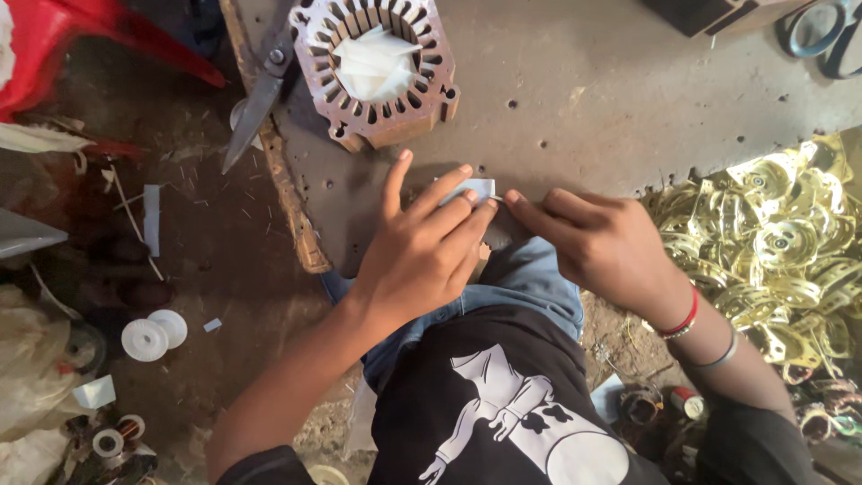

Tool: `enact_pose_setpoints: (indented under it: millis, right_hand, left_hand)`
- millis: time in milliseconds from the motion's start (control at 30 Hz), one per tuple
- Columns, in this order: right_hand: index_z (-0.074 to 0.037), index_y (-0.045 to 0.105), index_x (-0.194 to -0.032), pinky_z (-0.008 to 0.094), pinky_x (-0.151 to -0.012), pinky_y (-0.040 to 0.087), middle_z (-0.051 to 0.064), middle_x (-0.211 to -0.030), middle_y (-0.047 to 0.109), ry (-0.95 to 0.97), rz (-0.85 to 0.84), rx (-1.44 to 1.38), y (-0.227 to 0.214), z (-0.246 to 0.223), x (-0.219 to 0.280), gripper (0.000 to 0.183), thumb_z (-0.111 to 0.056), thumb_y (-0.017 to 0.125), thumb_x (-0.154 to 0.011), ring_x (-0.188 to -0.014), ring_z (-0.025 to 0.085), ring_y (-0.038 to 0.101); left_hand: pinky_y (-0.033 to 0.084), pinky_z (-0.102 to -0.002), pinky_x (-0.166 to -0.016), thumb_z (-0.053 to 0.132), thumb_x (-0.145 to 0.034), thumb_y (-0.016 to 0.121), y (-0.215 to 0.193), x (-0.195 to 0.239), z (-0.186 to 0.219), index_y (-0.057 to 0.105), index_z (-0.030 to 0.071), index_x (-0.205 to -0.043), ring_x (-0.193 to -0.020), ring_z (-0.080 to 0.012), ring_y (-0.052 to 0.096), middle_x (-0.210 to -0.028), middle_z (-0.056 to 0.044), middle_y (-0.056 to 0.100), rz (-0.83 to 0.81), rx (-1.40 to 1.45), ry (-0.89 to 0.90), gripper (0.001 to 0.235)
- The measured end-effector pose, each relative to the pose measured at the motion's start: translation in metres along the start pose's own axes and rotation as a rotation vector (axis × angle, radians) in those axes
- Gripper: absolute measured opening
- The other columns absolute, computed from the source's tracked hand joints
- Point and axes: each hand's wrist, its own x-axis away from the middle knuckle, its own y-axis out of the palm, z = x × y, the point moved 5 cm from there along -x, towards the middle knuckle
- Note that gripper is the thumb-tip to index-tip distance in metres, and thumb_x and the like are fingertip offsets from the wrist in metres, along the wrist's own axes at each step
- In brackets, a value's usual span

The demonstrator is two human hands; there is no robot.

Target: The person inserts small rectangular insulating strips into the slots of a motor stator by hand.

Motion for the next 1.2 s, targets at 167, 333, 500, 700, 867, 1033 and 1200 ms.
enact_pose_setpoints:
  millis: [167, 333, 500, 700, 867, 1033, 1200]
  right_hand:
    - [-0.006, 0.067, -0.136, 0.037, -0.056, 0.053, 0.006, -0.086, 0.058, 0.035, -0.036, 0.173, 0.008, -0.003, -0.005, 0.068, 0.002, 0.066, -0.068, -0.071, 0.023, 0.064]
    - [-0.005, 0.065, -0.135, 0.035, -0.057, 0.054, 0.004, -0.089, 0.057, -0.043, -0.090, 0.233, 0.009, -0.002, -0.004, 0.061, -0.001, 0.066, -0.074, -0.074, 0.021, 0.065]
    - [-0.002, 0.064, -0.139, 0.033, -0.056, 0.054, 0.005, -0.091, 0.059, -0.016, -0.055, 0.299, 0.011, -0.006, -0.003, 0.067, -0.003, 0.065, -0.072, -0.069, 0.019, 0.062]
    - [-0.004, 0.069, -0.131, 0.027, -0.046, 0.050, 0.000, -0.081, 0.059, -0.380, -0.139, 0.320, 0.009, 0.006, 0.000, 0.051, -0.009, 0.070, -0.080, -0.059, 0.011, 0.057]
    - [-0.006, 0.070, -0.132, 0.027, -0.050, 0.050, 0.000, -0.080, 0.054, -0.441, 0.026, 0.237, 0.013, 0.001, 0.019, 0.050, -0.007, 0.074, -0.082, -0.059, 0.010, 0.054]
    - [-0.005, 0.073, -0.124, 0.029, -0.047, 0.046, 0.000, -0.076, 0.047, -0.352, 0.119, 0.088, 0.023, -0.016, 0.056, 0.038, -0.002, 0.074, -0.086, -0.058, 0.008, 0.051]
    - [-0.006, 0.076, -0.122, 0.034, -0.049, 0.044, 0.003, -0.077, 0.050, -0.141, 0.230, 0.018, 0.015, -0.004, 0.061, 0.052, 0.002, 0.069, -0.071, -0.057, 0.013, 0.051]
  left_hand:
    - [0.023, -0.069, -0.121, 0.019, -0.098, 0.066, 0.005, 0.000, 0.002, 0.069, -0.001, -0.127, -0.132, -0.0262, 0.059, -0.112, -0.012, 0.068, -0.034, -0.114, 0.044, 0.035]
    - [0.022, -0.069, -0.120, 0.022, -0.103, 0.062, 0.013, 0.005, 0.002, 0.061, -0.002, -0.143, -0.134, -0.0228, 0.056, -0.118, -0.011, 0.063, -0.083, -0.300, 0.052, 0.047]
    - [0.019, -0.070, -0.122, 0.025, -0.104, 0.061, 0.013, 0.003, 0.004, 0.058, -0.002, -0.146, -0.136, -0.0231, 0.054, -0.122, -0.011, 0.062, -0.076, -0.286, 0.052, 0.050]
    - [0.014, -0.073, -0.118, 0.028, -0.096, 0.066, 0.007, -0.007, 0.002, 0.064, -0.001, -0.135, -0.134, -0.0271, 0.053, -0.123, -0.011, 0.062, -0.073, -0.124, -0.012, 0.049]
    - [0.017, -0.071, -0.119, 0.024, -0.102, 0.068, 0.011, -0.013, 0.001, 0.072, 0.007, -0.121, -0.131, -0.0253, 0.054, -0.117, -0.005, 0.061, 0.003, -0.150, -0.060, 0.026]
    - [0.018, -0.068, -0.122, 0.012, -0.098, 0.067, -0.003, 0.005, -0.005, 0.074, 0.018, -0.119, -0.136, -0.0236, 0.053, -0.120, -0.003, 0.061, 0.075, -0.092, -0.122, 0.023]
    - [0.015, -0.070, -0.117, 0.018, -0.096, 0.069, -0.005, 0.002, -0.010, 0.071, 0.007, -0.125, -0.137, -0.0351, 0.049, -0.133, -0.014, 0.060, 0.072, 0.009, -0.203, 0.031]
